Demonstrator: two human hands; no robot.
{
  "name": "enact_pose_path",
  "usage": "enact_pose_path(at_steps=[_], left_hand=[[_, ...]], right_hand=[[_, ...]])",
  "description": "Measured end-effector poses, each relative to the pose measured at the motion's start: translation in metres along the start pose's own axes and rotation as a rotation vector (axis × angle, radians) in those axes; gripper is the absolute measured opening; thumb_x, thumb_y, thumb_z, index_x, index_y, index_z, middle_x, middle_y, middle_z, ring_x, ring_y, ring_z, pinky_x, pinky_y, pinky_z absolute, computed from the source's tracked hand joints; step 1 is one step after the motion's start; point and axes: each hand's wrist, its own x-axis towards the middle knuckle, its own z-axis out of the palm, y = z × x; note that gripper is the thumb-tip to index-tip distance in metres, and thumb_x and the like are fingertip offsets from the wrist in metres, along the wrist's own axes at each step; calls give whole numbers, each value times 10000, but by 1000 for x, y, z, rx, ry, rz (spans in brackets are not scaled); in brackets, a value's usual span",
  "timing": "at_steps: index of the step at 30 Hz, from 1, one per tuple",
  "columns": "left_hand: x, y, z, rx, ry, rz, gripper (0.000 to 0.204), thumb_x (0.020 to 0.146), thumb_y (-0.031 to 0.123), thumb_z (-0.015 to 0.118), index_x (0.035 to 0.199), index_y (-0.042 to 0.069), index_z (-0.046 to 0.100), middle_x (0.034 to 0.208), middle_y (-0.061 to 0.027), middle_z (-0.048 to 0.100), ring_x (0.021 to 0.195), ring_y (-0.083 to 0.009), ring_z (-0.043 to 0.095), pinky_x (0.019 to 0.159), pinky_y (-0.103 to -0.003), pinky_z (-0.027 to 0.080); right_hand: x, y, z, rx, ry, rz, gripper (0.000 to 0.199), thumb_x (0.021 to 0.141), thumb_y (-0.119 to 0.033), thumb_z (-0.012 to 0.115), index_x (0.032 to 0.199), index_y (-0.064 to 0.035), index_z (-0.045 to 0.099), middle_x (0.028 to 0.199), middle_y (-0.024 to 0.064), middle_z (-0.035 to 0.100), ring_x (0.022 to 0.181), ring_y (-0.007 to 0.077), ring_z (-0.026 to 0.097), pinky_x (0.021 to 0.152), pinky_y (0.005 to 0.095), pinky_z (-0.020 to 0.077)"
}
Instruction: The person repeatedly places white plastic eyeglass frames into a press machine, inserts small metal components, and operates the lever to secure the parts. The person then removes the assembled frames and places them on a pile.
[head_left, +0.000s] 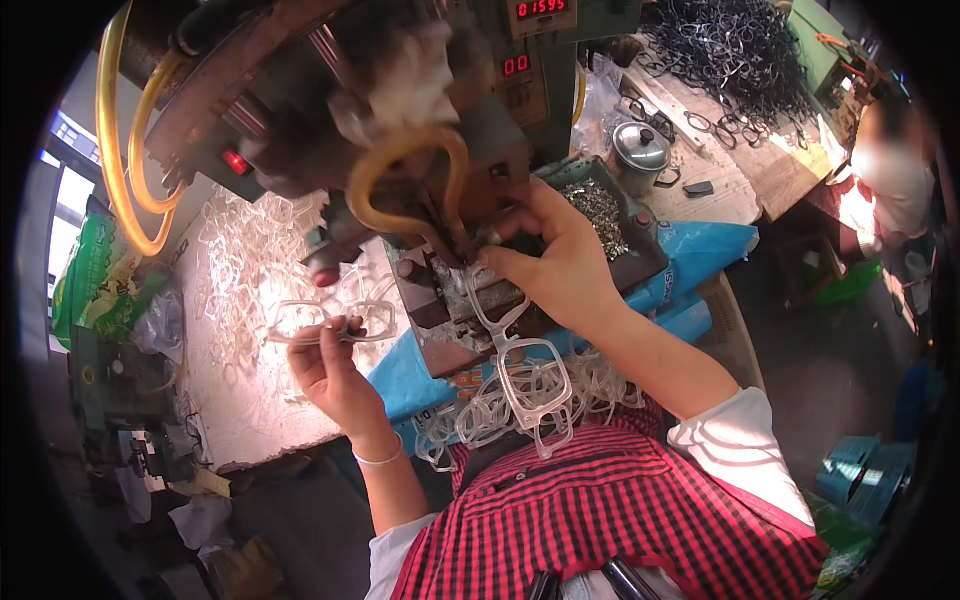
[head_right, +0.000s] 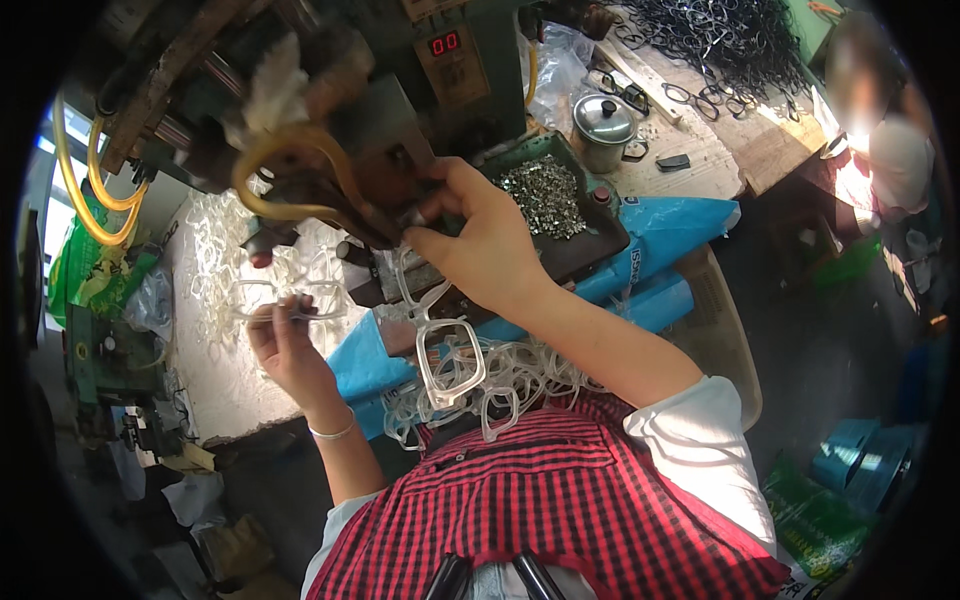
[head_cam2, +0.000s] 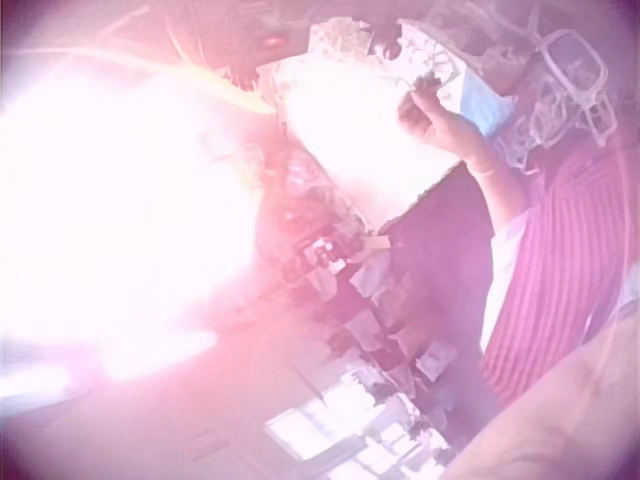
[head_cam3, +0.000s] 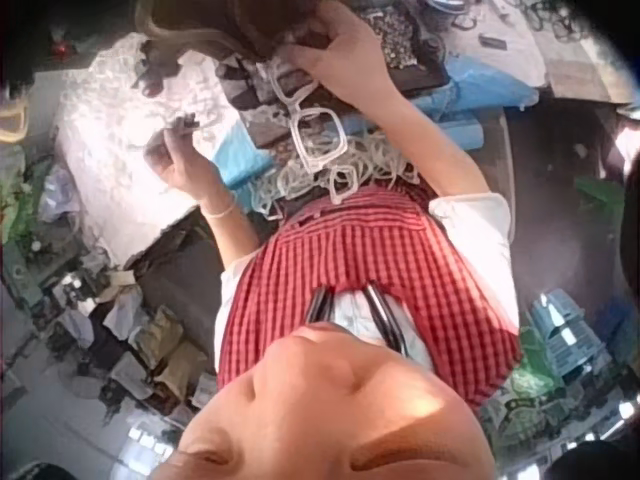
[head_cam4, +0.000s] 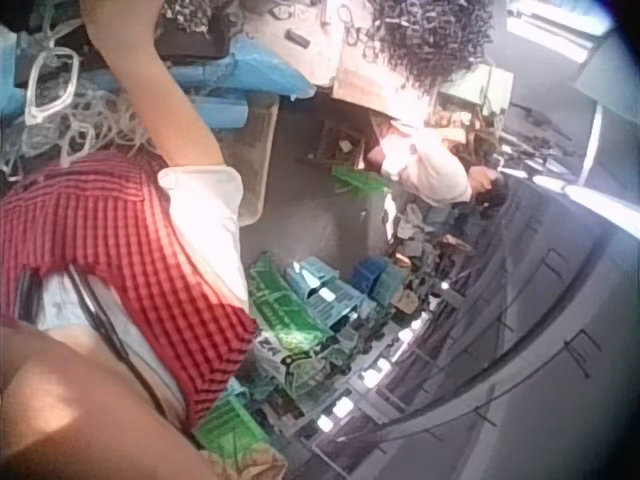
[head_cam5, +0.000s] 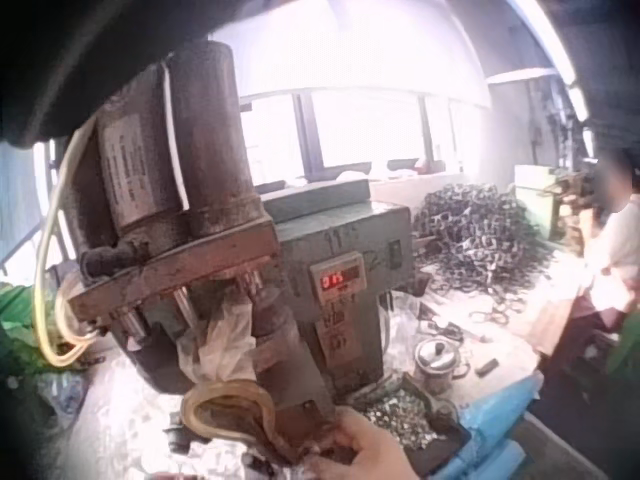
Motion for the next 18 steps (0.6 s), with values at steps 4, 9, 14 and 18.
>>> enact_pose_path(at_steps=[4, 9, 14, 18], left_hand=[[13, 80, 52, -253, -336, 366, 115, 997, 67, 530, 1109, 44, 547, 1051, -109, 630, 961, -216, 635, 833, -383, 544], [34, 65, 72, -119, -198, 387, 98, 967, 5, 510, 1054, 47, 524, 1004, -91, 581, 906, -191, 625, 798, -401, 574], [2, 67, 70, 130, -409, 589, 142, 887, -39, 597, 979, 46, 531, 874, -129, 609, 805, -238, 662, 712, -373, 601], [-10, 49, 71, 419, -662, 850, 243, 731, -51, 730, 903, 69, 609, 948, -135, 703, 745, -246, 682, 618, -334, 558]], right_hand=[[-1, -12, 6, 183, -54, 66, 599, 746, -4, 710, 1304, 9, 493, 902, 62, 656, 840, 113, 621, 781, 253, 488], [-12, -19, 17, 215, -8, 38, 600, 782, 0, 664, 1347, 0, 460, 1078, 104, 636, 956, 137, 625, 817, 259, 488], [-11, 0, -29, -234, -5, -256, 393, 784, -48, 648, 1175, -23, 623, 1169, 142, 645, 1141, 293, 602, 1006, 392, 451], [-6, 78, -86, -1135, 198, -199, 273, 742, -169, 748, 1003, -103, 704, 1217, 189, 604, 1278, 388, 478, 982, 487, 455]])
